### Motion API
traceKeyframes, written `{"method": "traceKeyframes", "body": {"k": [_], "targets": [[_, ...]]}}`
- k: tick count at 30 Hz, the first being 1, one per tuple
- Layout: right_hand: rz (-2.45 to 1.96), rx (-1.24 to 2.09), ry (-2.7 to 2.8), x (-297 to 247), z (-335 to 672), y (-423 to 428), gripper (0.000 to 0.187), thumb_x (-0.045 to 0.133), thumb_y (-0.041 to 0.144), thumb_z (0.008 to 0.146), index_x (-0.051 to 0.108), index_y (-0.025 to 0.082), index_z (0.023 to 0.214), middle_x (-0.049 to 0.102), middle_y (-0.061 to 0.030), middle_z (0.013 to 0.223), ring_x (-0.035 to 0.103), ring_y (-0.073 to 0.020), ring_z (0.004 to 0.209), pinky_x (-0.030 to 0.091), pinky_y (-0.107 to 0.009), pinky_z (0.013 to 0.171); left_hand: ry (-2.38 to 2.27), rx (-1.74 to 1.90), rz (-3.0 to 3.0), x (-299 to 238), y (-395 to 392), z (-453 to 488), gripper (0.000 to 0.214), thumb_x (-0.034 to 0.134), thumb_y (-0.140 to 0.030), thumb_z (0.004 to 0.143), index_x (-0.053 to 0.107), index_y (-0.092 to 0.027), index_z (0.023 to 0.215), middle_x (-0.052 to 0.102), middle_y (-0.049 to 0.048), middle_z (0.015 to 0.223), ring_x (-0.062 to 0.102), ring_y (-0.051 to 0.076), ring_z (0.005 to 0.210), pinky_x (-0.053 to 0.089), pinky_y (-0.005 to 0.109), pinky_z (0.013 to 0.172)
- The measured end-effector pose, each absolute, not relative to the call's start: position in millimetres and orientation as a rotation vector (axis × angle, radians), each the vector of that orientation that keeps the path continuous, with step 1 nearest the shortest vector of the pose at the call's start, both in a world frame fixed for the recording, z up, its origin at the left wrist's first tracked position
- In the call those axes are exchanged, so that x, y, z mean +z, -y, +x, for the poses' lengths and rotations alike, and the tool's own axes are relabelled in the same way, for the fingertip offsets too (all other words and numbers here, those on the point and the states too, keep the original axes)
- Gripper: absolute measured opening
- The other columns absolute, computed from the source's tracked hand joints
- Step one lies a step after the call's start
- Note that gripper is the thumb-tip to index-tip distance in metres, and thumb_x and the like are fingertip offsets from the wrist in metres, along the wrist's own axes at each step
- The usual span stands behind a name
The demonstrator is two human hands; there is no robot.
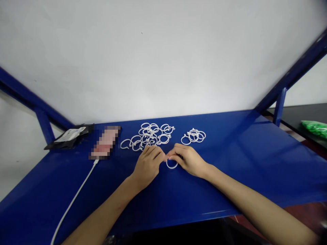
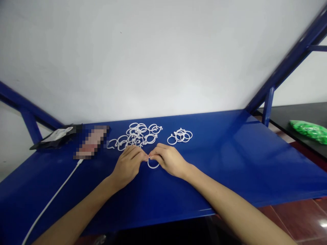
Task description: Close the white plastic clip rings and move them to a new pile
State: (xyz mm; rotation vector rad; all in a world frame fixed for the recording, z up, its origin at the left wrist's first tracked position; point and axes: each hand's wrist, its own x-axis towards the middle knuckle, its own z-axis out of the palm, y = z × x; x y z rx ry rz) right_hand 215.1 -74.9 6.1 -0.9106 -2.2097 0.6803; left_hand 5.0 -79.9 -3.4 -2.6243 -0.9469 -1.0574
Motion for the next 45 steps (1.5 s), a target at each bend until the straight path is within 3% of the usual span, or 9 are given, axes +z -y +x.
{"method": "traceKeyframes", "body": {"k": [3,7,16,19,22,29,34,40,45], "targets": [[-1.016,0.716,2.117,4,213,74,0.007,0.062,0.023,0.097,0.067,0.019,0.096,0.068,-0.0018,0.084,0.063,-0.0147,0.074,0.049,-0.028,0.069,0.977,-1.075,-2.651,-2,77,4,0.026,0.043,-0.009,0.100,0.060,-0.019,0.083,0.064,0.0014,0.080,0.055,0.018,0.078,0.045,0.032,0.076],[-0.966,0.711,2.145,7,214,75,0.013,0.062,0.023,0.097,0.064,0.018,0.086,0.067,-0.0021,0.082,0.062,-0.0143,0.073,0.047,-0.026,0.067,0.972,-1.063,-2.663,0,78,3,0.028,0.044,-0.011,0.101,0.059,-0.019,0.079,0.062,0.0008,0.078,0.053,0.018,0.076,0.044,0.032,0.075],[-0.962,0.562,2.288,4,215,77,0.015,0.053,0.024,0.102,0.066,0.018,0.097,0.067,-0.0042,0.090,0.064,-0.0154,0.078,0.050,-0.027,0.071,0.975,-1.038,-2.724,-6,76,3,0.025,0.045,-0.011,0.101,0.061,-0.019,0.084,0.065,0.0011,0.083,0.055,0.018,0.081,0.045,0.033,0.081],[-1.097,0.398,2.267,4,220,67,0.020,0.049,0.025,0.104,0.068,0.019,0.107,0.068,-0.0068,0.099,0.065,-0.0178,0.087,0.052,-0.029,0.076,1.103,-1.001,-2.686,-6,70,4,0.013,0.052,-0.019,0.100,0.064,-0.019,0.102,0.068,0.0032,0.097,0.057,0.020,0.093,0.047,0.036,0.090],[-1.269,0.155,2.217,5,235,53,0.026,0.047,0.020,0.103,0.071,0.018,0.112,0.067,-0.0099,0.106,0.062,-0.0215,0.093,0.052,-0.033,0.078,1.300,-0.861,-2.583,-8,64,3,0.022,0.056,-0.021,0.098,0.064,-0.017,0.118,0.067,0.0080,0.111,0.056,0.025,0.104,0.047,0.041,0.097],[-1.541,-0.386,2.085,5,261,33,0.027,0.052,0.017,0.098,0.074,0.017,0.113,0.066,-0.0165,0.109,0.051,-0.0311,0.095,0.049,-0.045,0.078,1.456,-0.631,-2.399,-16,54,-2,0.031,0.058,-0.022,0.095,0.068,-0.018,0.123,0.065,0.0118,0.123,0.050,0.033,0.113,0.046,0.049,0.094],[-1.373,-0.326,2.170,4,239,41,0.030,0.050,0.020,0.100,0.070,0.016,0.121,0.067,-0.0153,0.111,0.053,-0.0294,0.098,0.051,-0.045,0.086,1.469,-0.604,-2.409,-14,54,1,0.023,0.059,-0.025,0.096,0.072,-0.021,0.115,0.067,0.0102,0.117,0.051,0.032,0.109,0.046,0.048,0.092],[-1.172,-0.188,2.339,-6,216,44,0.031,0.052,0.019,0.100,0.065,0.017,0.128,0.066,-0.0150,0.127,0.047,-0.0321,0.130,0.044,-0.052,0.106,1.429,-0.649,-2.466,-14,55,5,0.021,0.060,-0.021,0.095,0.072,-0.021,0.112,0.067,0.0102,0.114,0.052,0.030,0.107,0.046,0.046,0.091],[-1.214,-0.130,2.359,-6,218,42,0.021,0.051,0.022,0.101,0.072,0.018,0.104,0.071,-0.0131,0.101,0.055,-0.0312,0.109,0.049,-0.051,0.094,1.378,-0.723,-2.503,-14,57,5,0.019,0.061,-0.020,0.094,0.072,-0.021,0.109,0.067,0.0098,0.112,0.052,0.030,0.106,0.046,0.047,0.089]]}}
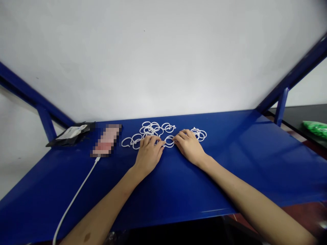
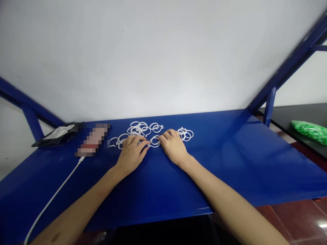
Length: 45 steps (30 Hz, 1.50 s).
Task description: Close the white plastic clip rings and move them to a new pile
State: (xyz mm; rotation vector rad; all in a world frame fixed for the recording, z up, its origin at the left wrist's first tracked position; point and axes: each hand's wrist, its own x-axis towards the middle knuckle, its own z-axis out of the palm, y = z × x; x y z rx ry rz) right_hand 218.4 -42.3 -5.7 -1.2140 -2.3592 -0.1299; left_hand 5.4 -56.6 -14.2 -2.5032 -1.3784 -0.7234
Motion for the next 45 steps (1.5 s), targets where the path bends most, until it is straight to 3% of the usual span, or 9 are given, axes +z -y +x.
{"method": "traceKeyframes", "body": {"k": [5,19,35,45], "targets": [[-1.184,-0.063,2.328,0,220,45,0.020,0.050,0.022,0.102,0.070,0.018,0.104,0.070,-0.0122,0.100,0.054,-0.0275,0.097,0.048,-0.046,0.088,1.394,-0.731,-2.508,-11,57,3,0.015,0.062,-0.022,0.093,0.071,-0.020,0.106,0.067,0.0100,0.112,0.051,0.031,0.106,0.045,0.047,0.090],[-1.119,0.053,2.301,6,216,56,0.025,0.047,0.029,0.104,0.069,0.017,0.111,0.069,-0.0099,0.099,0.054,-0.0247,0.093,0.045,-0.042,0.086,1.435,-0.711,-2.480,-10,58,0,0.008,0.066,-0.029,0.092,0.066,-0.021,0.093,0.067,0.0081,0.106,0.052,0.030,0.103,0.041,0.046,0.088],[-1.003,0.275,2.380,13,210,65,0.017,0.051,0.021,0.100,0.067,0.016,0.101,0.068,-0.0080,0.091,0.052,-0.0227,0.086,0.046,-0.038,0.082,1.421,-0.686,-2.502,-12,57,-2,0.014,0.067,-0.028,0.091,0.070,-0.022,0.104,0.069,0.0071,0.105,0.052,0.031,0.102,0.039,0.047,0.086],[-1.041,0.250,2.245,12,212,66,0.013,0.054,0.019,0.095,0.065,0.019,0.102,0.067,-0.0069,0.091,0.053,-0.0234,0.089,0.047,-0.039,0.083,1.460,-0.693,-2.463,-9,60,0,0.024,0.069,-0.043,0.089,0.070,-0.023,0.100,0.068,0.0082,0.106,0.051,0.032,0.107,0.037,0.049,0.090]]}}
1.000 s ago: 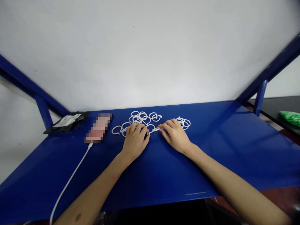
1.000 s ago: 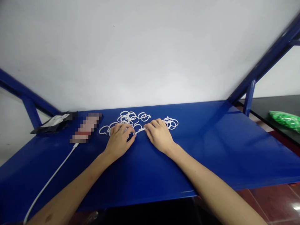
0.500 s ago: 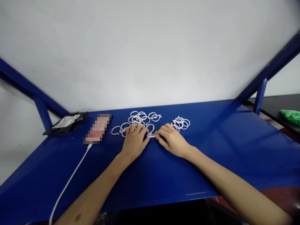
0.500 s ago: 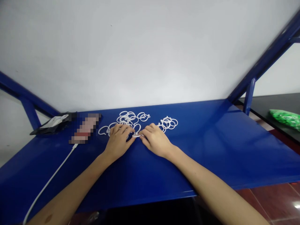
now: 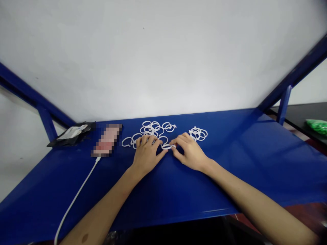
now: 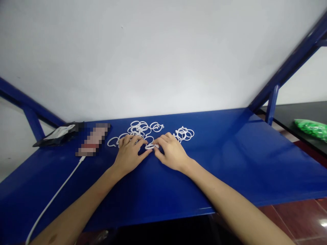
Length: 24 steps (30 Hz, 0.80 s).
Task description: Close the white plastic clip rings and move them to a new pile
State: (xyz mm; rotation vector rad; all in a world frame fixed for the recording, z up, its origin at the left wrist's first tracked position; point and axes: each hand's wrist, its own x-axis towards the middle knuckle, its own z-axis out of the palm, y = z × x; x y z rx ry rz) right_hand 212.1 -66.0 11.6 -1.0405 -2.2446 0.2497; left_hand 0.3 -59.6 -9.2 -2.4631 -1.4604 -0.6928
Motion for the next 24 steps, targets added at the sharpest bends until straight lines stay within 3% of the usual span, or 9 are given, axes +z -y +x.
{"method": "traceKeyframes", "body": {"k": [7,17,24], "targets": [[-0.987,0.222,2.181,15.1,213.9,67.2,0.011,0.053,0.018,0.094,0.062,0.020,0.101,0.067,-0.0067,0.095,0.053,-0.0239,0.093,0.048,-0.040,0.085,1.369,-0.894,-2.548,-5.7,63.4,1.7,0.026,0.067,-0.040,0.091,0.067,-0.023,0.110,0.069,0.0066,0.110,0.052,0.028,0.108,0.038,0.046,0.092],[-0.909,0.192,2.246,16.1,217.4,67.7,0.017,0.050,0.020,0.098,0.064,0.022,0.108,0.066,-0.0079,0.104,0.054,-0.0233,0.096,0.048,-0.041,0.087,1.294,-1.044,-2.516,-3.9,66.6,0.7,0.049,0.065,-0.038,0.092,0.053,-0.023,0.137,0.065,0.0078,0.121,0.054,0.027,0.109,0.041,0.044,0.098],[-0.787,0.114,2.266,15.9,218.0,66.4,0.019,0.050,0.017,0.099,0.064,0.021,0.110,0.068,-0.0078,0.103,0.054,-0.0224,0.094,0.048,-0.040,0.086,1.128,-1.069,-2.561,-2.5,66.3,2.3,0.037,0.065,-0.029,0.094,0.060,-0.026,0.131,0.066,0.0057,0.117,0.055,0.025,0.107,0.043,0.042,0.095]]}}
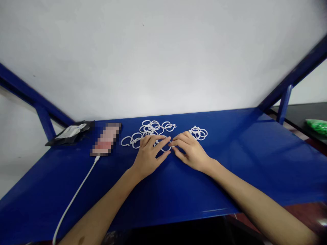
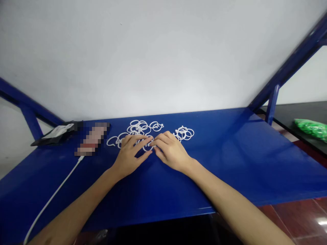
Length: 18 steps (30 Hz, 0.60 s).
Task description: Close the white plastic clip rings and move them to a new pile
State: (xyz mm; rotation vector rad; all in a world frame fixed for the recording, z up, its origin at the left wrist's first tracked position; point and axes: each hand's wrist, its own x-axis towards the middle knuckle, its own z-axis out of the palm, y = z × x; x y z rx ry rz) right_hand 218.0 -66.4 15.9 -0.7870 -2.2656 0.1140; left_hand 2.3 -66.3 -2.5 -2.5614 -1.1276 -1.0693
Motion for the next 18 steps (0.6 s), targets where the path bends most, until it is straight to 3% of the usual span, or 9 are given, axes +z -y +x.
{"method": "traceKeyframes", "body": {"k": [5,11,15,18], "targets": [[-0.788,0.113,2.244,15,218,67,0.015,0.052,0.018,0.099,0.063,0.020,0.109,0.068,-0.0077,0.101,0.055,-0.0223,0.090,0.050,-0.040,0.083,1.106,-1.090,-2.563,-2,66,2,0.032,0.066,-0.028,0.093,0.062,-0.025,0.124,0.066,0.0051,0.114,0.054,0.024,0.105,0.042,0.041,0.091],[-0.932,0.271,2.080,11,213,70,0.013,0.060,0.026,0.098,0.060,0.021,0.110,0.071,-0.0072,0.104,0.063,-0.0223,0.097,0.052,-0.040,0.086,1.187,-1.083,-2.565,-1,67,2,0.037,0.070,-0.051,0.087,0.061,-0.019,0.104,0.065,0.0044,0.094,0.056,0.025,0.093,0.041,0.040,0.085],[-1.011,0.476,2.023,12,209,73,0.012,0.065,0.032,0.095,0.061,0.021,0.093,0.072,-0.0030,0.090,0.067,-0.0187,0.083,0.053,-0.035,0.079,1.233,-1.148,-2.514,-1,70,4,0.041,0.065,-0.059,0.088,0.057,-0.019,0.096,0.060,0.0019,0.083,0.056,0.022,0.082,0.041,0.037,0.079],[-1.006,0.630,1.994,14,207,76,0.012,0.066,0.032,0.094,0.062,0.021,0.091,0.073,-0.0009,0.084,0.068,-0.0156,0.076,0.053,-0.030,0.073,1.251,-1.182,-2.499,-2,72,5,0.045,0.062,-0.064,0.088,0.055,-0.019,0.094,0.058,0.0008,0.080,0.055,0.020,0.078,0.041,0.036,0.077]]}}
